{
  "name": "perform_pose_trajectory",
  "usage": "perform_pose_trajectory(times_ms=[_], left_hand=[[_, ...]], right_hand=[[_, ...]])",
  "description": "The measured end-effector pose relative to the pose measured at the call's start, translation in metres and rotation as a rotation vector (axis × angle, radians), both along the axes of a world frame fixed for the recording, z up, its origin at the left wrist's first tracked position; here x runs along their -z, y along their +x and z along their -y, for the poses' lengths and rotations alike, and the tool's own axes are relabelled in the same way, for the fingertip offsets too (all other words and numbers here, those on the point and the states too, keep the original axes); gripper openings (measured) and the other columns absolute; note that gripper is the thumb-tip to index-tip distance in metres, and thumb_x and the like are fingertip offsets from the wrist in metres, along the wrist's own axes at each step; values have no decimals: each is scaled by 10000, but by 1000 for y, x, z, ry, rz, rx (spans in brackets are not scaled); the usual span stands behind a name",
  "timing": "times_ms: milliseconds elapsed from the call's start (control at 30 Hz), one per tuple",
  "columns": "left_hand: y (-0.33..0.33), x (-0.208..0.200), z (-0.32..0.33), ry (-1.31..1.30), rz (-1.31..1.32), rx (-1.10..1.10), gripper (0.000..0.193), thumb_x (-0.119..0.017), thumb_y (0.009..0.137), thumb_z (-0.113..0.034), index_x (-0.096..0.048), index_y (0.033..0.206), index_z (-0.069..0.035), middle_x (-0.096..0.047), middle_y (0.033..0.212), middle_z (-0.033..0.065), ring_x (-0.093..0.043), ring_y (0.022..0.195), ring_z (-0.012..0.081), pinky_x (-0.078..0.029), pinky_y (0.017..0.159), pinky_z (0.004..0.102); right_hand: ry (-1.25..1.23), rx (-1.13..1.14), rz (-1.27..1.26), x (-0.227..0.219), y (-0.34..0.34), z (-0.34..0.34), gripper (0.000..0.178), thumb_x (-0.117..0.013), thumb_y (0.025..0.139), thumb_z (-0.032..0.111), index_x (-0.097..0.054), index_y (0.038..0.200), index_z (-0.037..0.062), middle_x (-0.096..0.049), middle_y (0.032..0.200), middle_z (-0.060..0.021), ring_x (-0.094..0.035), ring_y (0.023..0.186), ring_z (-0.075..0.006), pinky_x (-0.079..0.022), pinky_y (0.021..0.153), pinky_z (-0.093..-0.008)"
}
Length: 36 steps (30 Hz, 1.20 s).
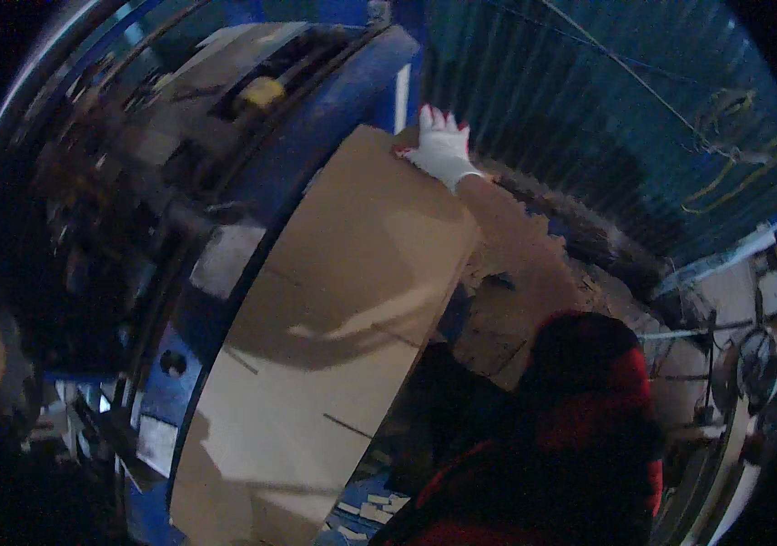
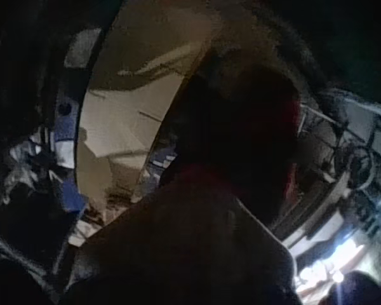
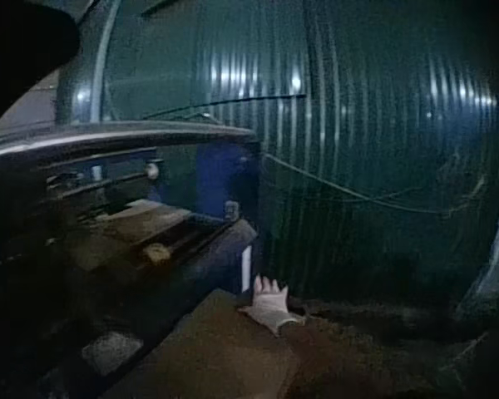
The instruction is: The person repeatedly folds flat cardboard sheets into box shapes using both hands. They align the flaps and crease the edges, then place the folded boxes onto a nearby stack. The process is continuous and repetitive throughout the clip.
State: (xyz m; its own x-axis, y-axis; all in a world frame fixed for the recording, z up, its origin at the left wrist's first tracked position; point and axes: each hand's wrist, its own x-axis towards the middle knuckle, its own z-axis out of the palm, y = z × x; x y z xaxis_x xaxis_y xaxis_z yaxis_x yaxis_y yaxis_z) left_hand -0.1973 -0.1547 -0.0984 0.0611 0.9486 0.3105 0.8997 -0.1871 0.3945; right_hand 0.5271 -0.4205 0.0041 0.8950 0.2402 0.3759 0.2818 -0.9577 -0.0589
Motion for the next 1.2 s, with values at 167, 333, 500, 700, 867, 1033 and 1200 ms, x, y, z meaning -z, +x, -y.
perform_pose_trajectory(times_ms=[167, 333, 500, 700, 867, 1033, 1200], left_hand=[[14, 11, -3, -72, 35, 16, 367, -593, 902, -251, -577, 1130, 37, -598, 1101, 172, -570, 945, 273, -475, 829, 373], [-4, 11, -17, -116, 111, 3, 365, -614, 889, -267, -595, 1089, 37, -621, 1034, 147, -577, 871, 241, -485, 778, 359], [-68, 2, 5, -155, 283, -79, 365, -635, 877, -283, -613, 1048, 38, -645, 968, 121, -585, 798, 210, -495, 728, 344], [-146, -16, -21, -375, 483, -152, 386, -675, 849, -295, -604, 1026, 41, -642, 931, 111, -585, 803, 209, -486, 745, 335], [-120, -72, -7, -199, -181, -141, 528, -739, 759, -282, -497, 1128, 8, -536, 1105, 130, -515, 1007, 257, -443, 840, 385], [-78, -153, 27, -299, 101, 62, 698, -770, 703, -275, -420, 1258, -37, -442, 1290, 135, -434, 1201, 283, -388, 962, 417], [-74, -130, 81, -541, 1109, 497, 852, -712, 750, -464, -341, 1421, -92, -370, 1433, 135, -353, 1315, 315, -317, 1055, 471]], right_hand=[[309, 102, -356, 25, 46, 14, 419, -627, 788, 407, -641, 1072, 99, -642, 1070, -174, -595, 1026, -351, -474, 881, -424], [364, 248, -195, 36, 80, 96, 259, -590, 820, 272, -708, 950, 81, -663, 1026, -188, -647, 943, -353, -529, 785, -438], [9, 351, -113, 7, 11, 129, 389, -548, 861, 405, -647, 1117, 130, -556, 1253, -146, -479, 1195, -391, -372, 954, -580], [507, -181, -584, 42, 1, 158, 540, -643, 790, 422, -623, 1113, -10, -659, 1061, -186, -625, 1005, -306, -459, 865, -370], [258, -210, -391, -11, -32, 139, 511, -736, 720, 343, -634, 1056, -30, -658, 1009, -192, -640, 925, -311, -482, 780, -382], [-37, -169, -174, -38, -43, 137, 465, -763, 696, 311, -626, 962, -45, -643, 934, -193, -622, 886, -329, -484, 774, -404], [352, -178, -168, -10, -33, 145, 705, -818, 674, 338, -514, 1171, -59, -480, 1247, -253, -527, 1095, -355, -441, 911, -408]])
